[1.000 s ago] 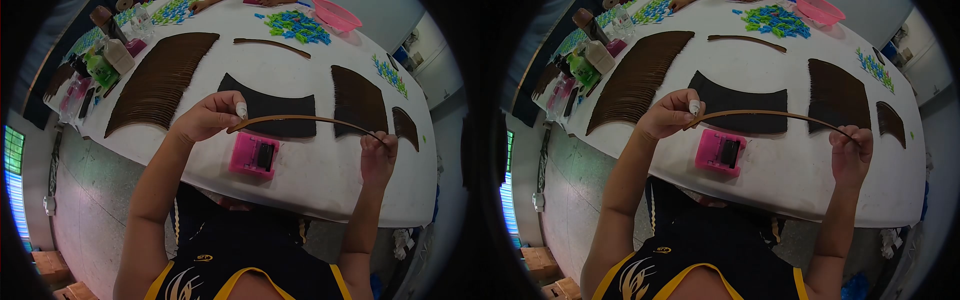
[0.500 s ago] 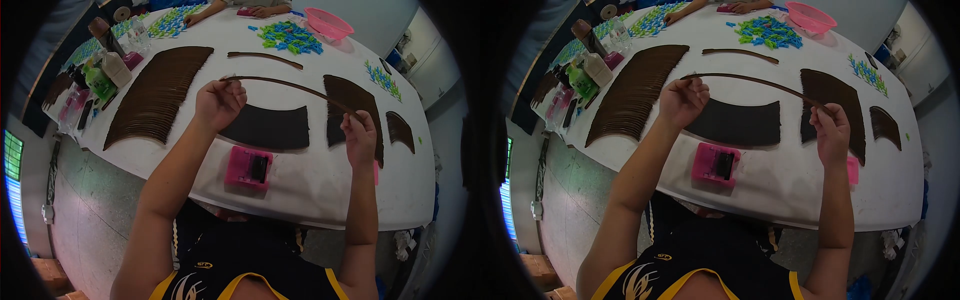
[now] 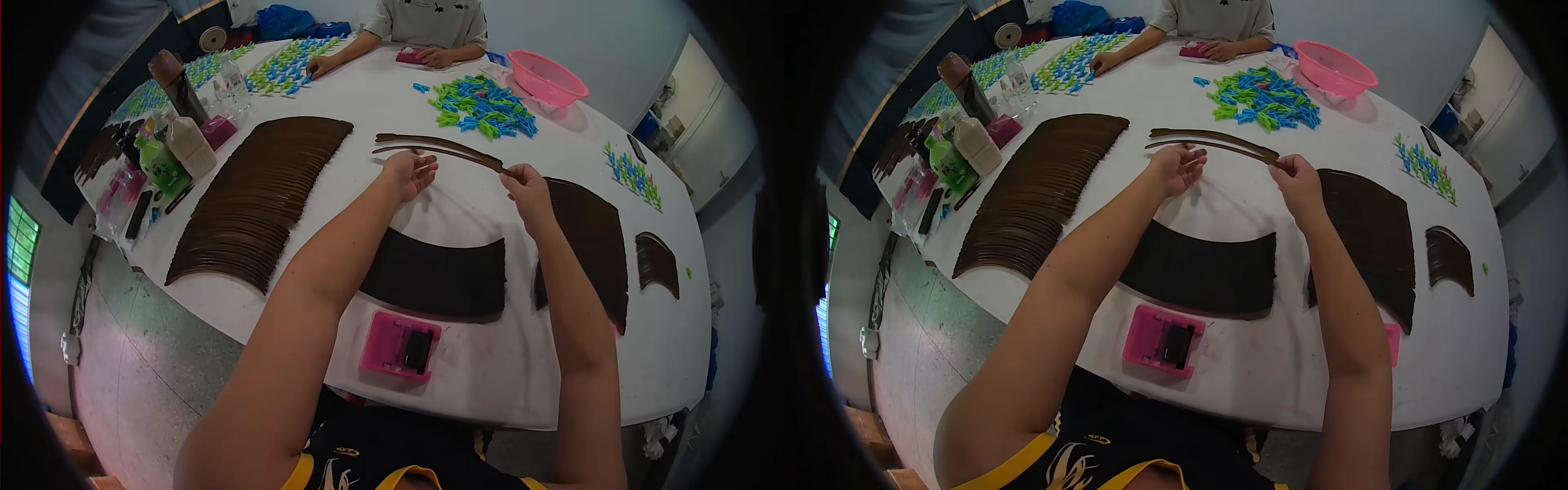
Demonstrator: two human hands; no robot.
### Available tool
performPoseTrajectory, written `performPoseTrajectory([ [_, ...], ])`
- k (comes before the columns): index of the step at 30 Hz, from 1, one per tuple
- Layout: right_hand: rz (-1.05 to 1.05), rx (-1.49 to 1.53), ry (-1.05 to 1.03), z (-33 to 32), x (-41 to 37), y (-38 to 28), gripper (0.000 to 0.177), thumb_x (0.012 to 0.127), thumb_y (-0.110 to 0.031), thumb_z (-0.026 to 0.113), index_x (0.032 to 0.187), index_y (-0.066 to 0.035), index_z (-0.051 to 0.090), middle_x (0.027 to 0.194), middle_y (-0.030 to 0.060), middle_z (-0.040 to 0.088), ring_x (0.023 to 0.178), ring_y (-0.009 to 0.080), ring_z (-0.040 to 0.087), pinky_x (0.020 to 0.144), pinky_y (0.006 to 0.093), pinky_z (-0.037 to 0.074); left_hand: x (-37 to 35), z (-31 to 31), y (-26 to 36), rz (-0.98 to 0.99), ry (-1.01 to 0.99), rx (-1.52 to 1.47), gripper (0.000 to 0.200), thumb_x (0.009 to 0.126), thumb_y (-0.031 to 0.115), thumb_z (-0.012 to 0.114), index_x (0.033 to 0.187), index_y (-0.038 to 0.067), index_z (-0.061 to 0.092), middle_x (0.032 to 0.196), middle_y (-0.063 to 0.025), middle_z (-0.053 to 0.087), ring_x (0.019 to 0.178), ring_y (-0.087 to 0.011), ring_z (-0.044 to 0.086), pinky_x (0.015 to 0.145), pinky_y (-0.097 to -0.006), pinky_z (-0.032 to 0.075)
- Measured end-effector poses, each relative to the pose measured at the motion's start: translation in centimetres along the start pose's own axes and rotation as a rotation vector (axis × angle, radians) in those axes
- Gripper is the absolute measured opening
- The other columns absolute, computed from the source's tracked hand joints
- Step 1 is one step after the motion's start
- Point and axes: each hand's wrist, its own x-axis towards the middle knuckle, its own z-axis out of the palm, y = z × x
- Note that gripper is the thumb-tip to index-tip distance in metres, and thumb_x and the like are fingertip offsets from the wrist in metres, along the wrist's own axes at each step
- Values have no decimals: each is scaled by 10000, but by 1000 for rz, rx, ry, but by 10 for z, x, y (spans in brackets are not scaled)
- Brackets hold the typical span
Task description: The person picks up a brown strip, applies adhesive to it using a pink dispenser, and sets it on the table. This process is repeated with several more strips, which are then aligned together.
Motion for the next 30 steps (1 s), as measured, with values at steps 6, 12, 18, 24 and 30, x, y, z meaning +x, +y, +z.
performPoseTrajectory([
  [6, 52, -184, -22, 5, 47, 37, 235, 956, -188, 764, 1108, -26, 688, 948, 9, 653, 864, 116, 583, 784, 279, 487, 24, 1, 8, -114, -6, 290, 215, 1056, 132, 500, 1112, 8, 667, 1022, -99, 687, 851, -167, 691, 671, -309, 615],
  [12, 70, -593, 15, 12, 82, 77, 338, 878, -245, 813, 1115, -25, 715, 1084, 156, 705, 986, 293, 702, 859, 394, 568, -3, -10, -13, 753, 1, 1641, 187, 949, 159, 636, 1081, 40, 695, 1057, -150, 697, 917, -334, 720, 801, -455, 588],
  [18, 1, -798, 335, 32, 46, 61, 417, 843, -256, 810, 1217, -113, 697, 1271, 157, 581, 1228, 385, 565, 1022, 499, 500, -20, -19, -17, 994, 42, 1896, 227, 952, 200, 640, 1121, 52, 667, 1201, -152, 647, 1052, -380, 672, 888, -504, 555],
  [24, -60, -904, 79, 40, 6, 36, 501, 872, -394, 767, 1282, -120, 678, 1286, 180, 552, 1237, 383, 536, 1030, 531, 460, -8, -16, -19, 1079, -40, 1954, 286, 969, 247, 635, 1177, 52, 624, 1208, -144, 647, 1032, -380, 663, 868, -506, 542],
  [30, 26, -975, 39, 40, 2, 29, 609, 904, -525, 706, 1383, -151, 659, 1315, 191, 550, 1275, 393, 521, 1074, 538, 417, -2, -4, -22, 1072, -18, 1956, 339, 987, 307, 607, 1188, 33, 612, 1217, -153, 653, 1073, -373, 656, 909, -505, 523],
])
